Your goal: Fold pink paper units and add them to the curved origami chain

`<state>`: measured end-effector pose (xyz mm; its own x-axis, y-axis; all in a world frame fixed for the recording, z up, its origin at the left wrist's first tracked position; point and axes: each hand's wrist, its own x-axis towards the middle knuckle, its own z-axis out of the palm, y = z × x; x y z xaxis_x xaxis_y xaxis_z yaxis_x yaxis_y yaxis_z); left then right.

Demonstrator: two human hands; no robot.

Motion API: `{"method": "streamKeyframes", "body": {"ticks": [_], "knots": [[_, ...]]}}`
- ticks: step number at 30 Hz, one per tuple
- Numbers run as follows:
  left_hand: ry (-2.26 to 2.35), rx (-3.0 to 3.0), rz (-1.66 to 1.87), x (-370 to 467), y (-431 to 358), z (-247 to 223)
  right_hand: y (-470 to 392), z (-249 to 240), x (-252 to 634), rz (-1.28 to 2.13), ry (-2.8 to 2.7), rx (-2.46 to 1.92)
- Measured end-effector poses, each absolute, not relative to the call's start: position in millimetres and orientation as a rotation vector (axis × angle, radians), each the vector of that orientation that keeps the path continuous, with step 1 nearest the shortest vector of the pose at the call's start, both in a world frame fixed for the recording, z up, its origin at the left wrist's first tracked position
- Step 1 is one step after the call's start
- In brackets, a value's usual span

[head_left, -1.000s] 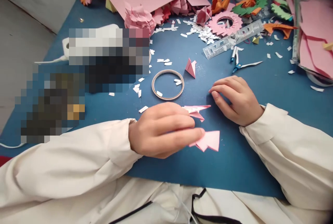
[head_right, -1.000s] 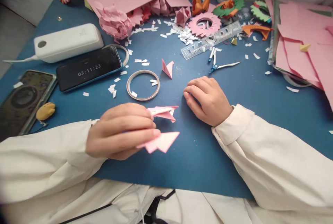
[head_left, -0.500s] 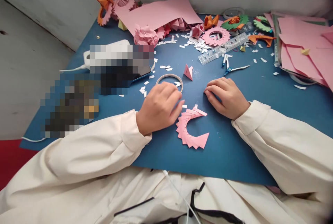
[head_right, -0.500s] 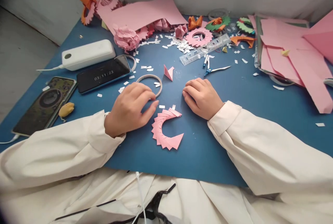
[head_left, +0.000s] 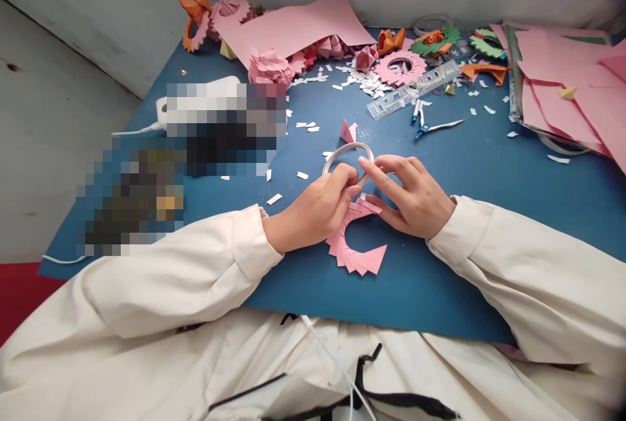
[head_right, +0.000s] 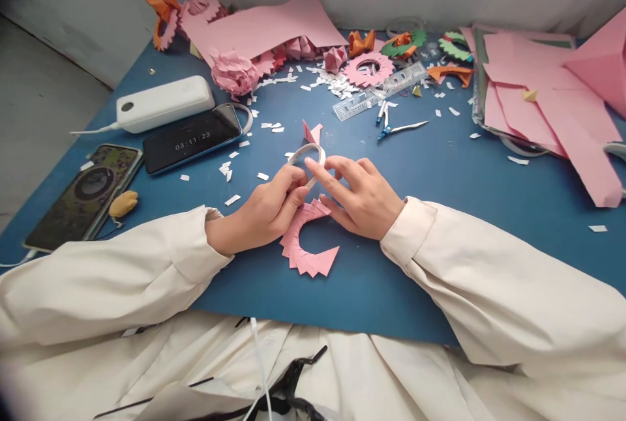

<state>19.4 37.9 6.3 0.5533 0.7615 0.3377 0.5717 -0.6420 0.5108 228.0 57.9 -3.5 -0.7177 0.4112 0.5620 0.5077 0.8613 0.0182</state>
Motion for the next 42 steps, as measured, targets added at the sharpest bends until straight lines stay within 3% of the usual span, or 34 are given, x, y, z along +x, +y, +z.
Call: {"method": "streamKeyframes", "body": {"ticks": [12, 23, 29, 42], "knots": [[0.997, 2.487, 0.94, 19, 39, 2, 61, 1, 231, -0.343, -2.439, -0.404], [0.657, 2.819, 0.927, 17, 37, 5, 51, 8, 236, -0.196, -2.358, -0.264], [0.762, 2.776, 0.895, 18, 32, 11, 44, 17, 233, -0.153, -2.388, -0.285], [0.784, 2.471, 0.998, 19, 18, 16, 42, 33, 228, -0.494, -2.404, -0.054]]}}
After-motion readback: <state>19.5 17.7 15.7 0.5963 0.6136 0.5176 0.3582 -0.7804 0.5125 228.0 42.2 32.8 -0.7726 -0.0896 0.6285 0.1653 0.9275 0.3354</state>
